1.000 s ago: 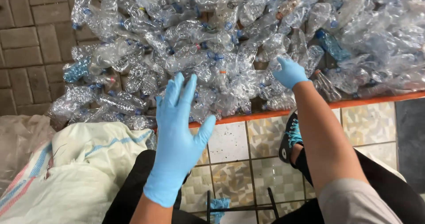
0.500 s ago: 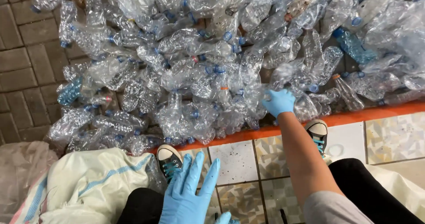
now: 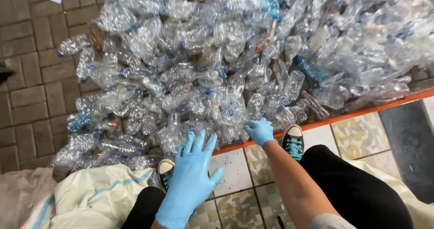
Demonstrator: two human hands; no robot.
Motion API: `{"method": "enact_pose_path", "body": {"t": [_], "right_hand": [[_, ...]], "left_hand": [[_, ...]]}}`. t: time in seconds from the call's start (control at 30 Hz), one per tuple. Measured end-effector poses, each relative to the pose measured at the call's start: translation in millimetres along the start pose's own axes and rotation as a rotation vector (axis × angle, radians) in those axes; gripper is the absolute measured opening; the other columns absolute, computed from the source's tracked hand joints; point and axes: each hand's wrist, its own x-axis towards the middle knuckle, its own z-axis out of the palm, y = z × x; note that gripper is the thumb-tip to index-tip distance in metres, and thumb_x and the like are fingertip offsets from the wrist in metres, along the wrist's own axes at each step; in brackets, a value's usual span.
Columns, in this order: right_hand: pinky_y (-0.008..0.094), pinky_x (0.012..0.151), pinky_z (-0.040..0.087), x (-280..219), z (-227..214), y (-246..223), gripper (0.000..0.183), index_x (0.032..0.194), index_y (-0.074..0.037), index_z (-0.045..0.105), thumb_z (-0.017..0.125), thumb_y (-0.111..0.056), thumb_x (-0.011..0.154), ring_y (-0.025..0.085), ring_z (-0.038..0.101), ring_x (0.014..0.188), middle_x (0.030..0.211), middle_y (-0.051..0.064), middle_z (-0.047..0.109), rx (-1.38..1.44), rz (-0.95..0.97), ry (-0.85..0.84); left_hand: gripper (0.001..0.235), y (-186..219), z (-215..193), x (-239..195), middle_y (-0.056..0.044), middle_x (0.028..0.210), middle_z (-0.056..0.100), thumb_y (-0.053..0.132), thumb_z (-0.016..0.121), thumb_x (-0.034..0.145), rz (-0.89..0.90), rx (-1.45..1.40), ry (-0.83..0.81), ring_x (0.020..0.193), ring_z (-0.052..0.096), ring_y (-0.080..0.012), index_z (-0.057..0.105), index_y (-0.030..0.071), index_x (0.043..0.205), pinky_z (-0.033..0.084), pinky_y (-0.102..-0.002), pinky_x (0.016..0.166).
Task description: The person sits on a tiled floor and repeatedly picks up empty plastic water bottles from a large pile. They crush each bottle by hand and place it into a large white sack. The person wears blue gloves and black sneakers with blue laces.
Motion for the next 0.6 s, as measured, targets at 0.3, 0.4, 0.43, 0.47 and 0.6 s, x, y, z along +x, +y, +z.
{"method": "enact_pose_path", "body": {"t": [0.3,0.4,0.43,0.47,0.6], "right_hand": [[0.049,0.102,0.050,-97,-138,-90,0.036,0.124,-0.031,0.078,0.073,-0.023,0.089,0.050,0.059,0.117,0.113,0.027,0.065,0.485,-0.724,0.444],[0.041,0.117,0.041,-229,-200,-119,0.037,0.134,-0.017,0.071,0.064,-0.022,0.098,0.028,0.059,0.131,0.142,0.013,0.066,0.874,-0.622,0.000],[0.041,0.117,0.041,-240,-202,-120,0.037,0.134,-0.017,0.071,0.064,-0.022,0.098,0.028,0.059,0.131,0.142,0.013,0.066,0.871,-0.628,0.002],[0.040,0.109,0.047,-250,-204,-117,0.047,0.141,-0.015,0.064,0.062,-0.033,0.098,0.024,0.062,0.118,0.136,0.011,0.068,0.971,-0.593,-0.181],[0.038,0.099,0.054,-259,-187,-100,0.072,0.156,-0.014,0.043,0.052,-0.054,0.098,0.020,0.068,0.102,0.120,0.008,0.067,1.057,-0.693,-0.513]], "left_hand": [[0.113,7,-9,4,-0.018,0.170,0.020,0.035,0.086,0.076,0.035,0.050,0.247,0.151,0.025,-0.0493,0.018,0.029,0.166,0.019,-0.070,0.118],[0.122,28,-28,-4,-0.023,0.170,0.012,0.021,0.092,0.072,0.078,-0.009,0.347,0.152,0.021,-0.0500,0.015,0.026,0.166,0.020,-0.066,0.120],[0.122,27,-29,-13,-0.023,0.170,0.012,0.021,0.092,0.072,0.078,-0.009,0.354,0.152,0.021,-0.0500,0.015,0.026,0.166,0.020,-0.066,0.120],[0.118,29,-28,-20,-0.021,0.169,0.020,0.024,0.091,0.072,0.219,-0.087,0.480,0.152,0.024,-0.0477,0.020,0.023,0.165,0.020,-0.062,0.122],[0.082,18,26,9,-0.008,0.143,0.065,0.030,0.094,0.069,0.495,-0.554,0.955,0.136,0.056,-0.0315,0.063,0.020,0.144,0.039,-0.042,0.117]]}}
